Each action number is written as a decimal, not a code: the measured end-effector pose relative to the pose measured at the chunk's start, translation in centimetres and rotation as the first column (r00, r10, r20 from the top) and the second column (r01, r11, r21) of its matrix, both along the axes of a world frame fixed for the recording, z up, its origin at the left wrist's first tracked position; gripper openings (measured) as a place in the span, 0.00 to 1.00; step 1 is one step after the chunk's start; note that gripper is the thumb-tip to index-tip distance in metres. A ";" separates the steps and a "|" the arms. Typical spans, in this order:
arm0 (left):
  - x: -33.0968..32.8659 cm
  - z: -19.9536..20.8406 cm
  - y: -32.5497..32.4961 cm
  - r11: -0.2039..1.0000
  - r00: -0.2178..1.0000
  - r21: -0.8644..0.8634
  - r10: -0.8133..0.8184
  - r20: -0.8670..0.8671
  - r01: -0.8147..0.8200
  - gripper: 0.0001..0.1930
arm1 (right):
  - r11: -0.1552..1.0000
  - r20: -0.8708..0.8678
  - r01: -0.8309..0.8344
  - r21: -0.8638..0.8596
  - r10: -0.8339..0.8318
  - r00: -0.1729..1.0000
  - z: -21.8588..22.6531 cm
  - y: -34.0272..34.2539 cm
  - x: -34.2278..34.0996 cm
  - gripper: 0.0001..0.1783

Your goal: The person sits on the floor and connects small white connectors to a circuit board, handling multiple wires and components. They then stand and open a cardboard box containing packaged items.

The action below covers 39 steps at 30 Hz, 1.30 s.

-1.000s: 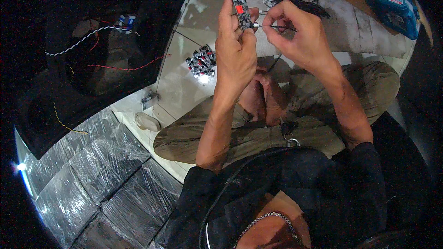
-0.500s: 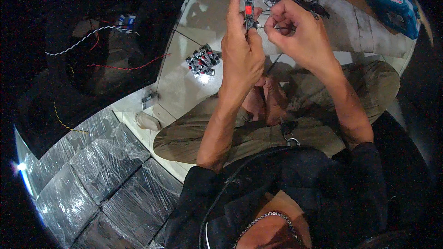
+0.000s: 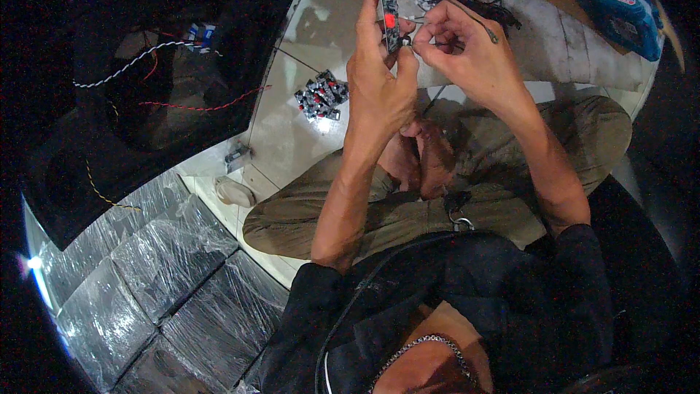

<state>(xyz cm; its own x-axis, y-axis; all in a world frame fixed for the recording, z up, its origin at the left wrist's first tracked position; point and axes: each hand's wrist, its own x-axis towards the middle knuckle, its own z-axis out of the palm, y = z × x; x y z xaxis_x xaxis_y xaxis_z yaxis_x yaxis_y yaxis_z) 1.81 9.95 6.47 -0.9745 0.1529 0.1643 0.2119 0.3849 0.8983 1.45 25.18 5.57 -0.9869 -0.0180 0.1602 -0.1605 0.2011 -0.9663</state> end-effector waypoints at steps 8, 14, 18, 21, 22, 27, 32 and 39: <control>-0.2 0.6 -0.2 0.994 1.000 -0.104 -0.026 -0.017 0.024 0.34 | 0.997 0.001 -0.017 -0.078 0.017 1.000 -0.4 -0.3 0.1 0.10; 0.1 1.7 -0.1 0.977 1.000 -0.212 -0.006 -0.016 0.003 0.19 | 0.994 0.023 -0.018 -0.103 0.021 1.000 -0.8 -0.8 0.1 0.11; -0.9 1.2 -0.3 0.960 0.998 -0.279 -0.021 -0.063 0.003 0.24 | 0.996 0.045 0.013 -0.090 -0.009 0.999 -1.4 0.0 -0.3 0.14; -4.0 3.4 0.3 0.998 0.995 -0.067 -0.008 -0.096 0.001 0.20 | 0.968 0.051 0.031 -0.247 -0.019 0.998 -1.4 1.1 -1.1 0.15; -5.3 4.9 0.7 0.996 0.995 -0.087 -0.012 -0.097 0.004 0.19 | 0.910 0.100 0.025 -0.414 0.018 0.995 -1.7 1.3 -1.5 0.15; -13.5 11.9 4.5 0.997 0.999 -0.079 0.020 -0.047 -0.023 0.28 | 0.744 0.278 0.094 -0.661 0.127 0.952 -1.9 2.4 -2.2 0.17; -11.8 7.7 0.8 0.970 0.992 0.235 0.089 -0.092 -0.066 0.21 | 0.985 0.188 0.081 -0.150 -0.052 0.981 -2.7 4.2 -2.6 0.12; -2.2 -3.6 -13.9 0.879 0.945 -0.437 0.286 0.159 -0.193 0.10 | 0.837 -0.339 0.167 0.521 0.023 0.941 -4.5 3.7 -2.5 0.10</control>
<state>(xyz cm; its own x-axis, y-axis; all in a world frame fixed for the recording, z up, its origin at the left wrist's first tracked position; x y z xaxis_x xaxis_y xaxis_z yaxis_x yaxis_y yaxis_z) -0.36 -3.95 2.83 -0.9938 -0.0817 -0.0760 -0.1115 0.7420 0.6611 -1.05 28.89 1.07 -0.8840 -0.1251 0.4504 -0.4028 0.6927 -0.5982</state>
